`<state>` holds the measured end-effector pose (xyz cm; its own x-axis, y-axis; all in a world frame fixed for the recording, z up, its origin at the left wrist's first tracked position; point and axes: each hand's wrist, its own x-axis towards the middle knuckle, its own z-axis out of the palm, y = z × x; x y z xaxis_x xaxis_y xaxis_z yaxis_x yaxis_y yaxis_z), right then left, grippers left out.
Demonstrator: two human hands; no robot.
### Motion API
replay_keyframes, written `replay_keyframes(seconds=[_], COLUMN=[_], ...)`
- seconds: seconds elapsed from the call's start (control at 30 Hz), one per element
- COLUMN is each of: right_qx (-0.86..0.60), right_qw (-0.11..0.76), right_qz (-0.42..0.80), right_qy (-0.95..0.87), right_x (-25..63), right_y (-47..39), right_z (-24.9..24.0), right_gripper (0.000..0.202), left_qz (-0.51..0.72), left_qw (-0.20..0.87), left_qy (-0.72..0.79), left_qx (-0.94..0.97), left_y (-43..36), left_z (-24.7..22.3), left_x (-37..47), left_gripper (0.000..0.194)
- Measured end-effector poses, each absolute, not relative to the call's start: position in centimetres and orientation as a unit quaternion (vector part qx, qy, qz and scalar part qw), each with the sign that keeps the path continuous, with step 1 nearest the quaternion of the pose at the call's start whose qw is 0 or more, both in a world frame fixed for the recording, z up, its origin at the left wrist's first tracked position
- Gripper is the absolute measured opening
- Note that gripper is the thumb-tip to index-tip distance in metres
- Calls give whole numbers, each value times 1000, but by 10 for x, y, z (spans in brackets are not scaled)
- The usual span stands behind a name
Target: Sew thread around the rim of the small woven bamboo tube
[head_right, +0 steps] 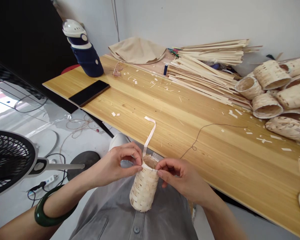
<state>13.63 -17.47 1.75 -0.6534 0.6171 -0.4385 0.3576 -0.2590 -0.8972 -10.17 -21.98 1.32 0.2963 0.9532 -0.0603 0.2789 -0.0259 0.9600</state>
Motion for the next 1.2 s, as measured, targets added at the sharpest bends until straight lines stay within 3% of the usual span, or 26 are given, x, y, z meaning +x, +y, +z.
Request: replay_keyframes(seconds=[0.2,0.33,0.5,0.83,1.0,1.2], right_qx=[-399,-391,-395,-397,-398,-393], right_qw=[91,91,93,91,92,89], right_qz=[684,684,692,695,695,694], right_qy=[-603,-609,-597,-592,-592,-597], right_x=[133,131,129,128,128,129], right_y=[-173,-173,-172,-171,-170,-171], right_z=[17,16,15,16,15,16], right_gripper=[33,33,34,36,36,38], left_qz=[314,306,297,259,255,252], left_qw=[473,551,657,604,671,693], left_qy=[500,482,454,530,461,467], left_qx=[654,608,524,537,522,488], left_y=[-220,-213,-201,-190,-186,-180], left_z=[29,33,28,26,24,13], left_x=[-107,-108,-107,-109,-112,-112], left_gripper=[4,2,25,24,18,25])
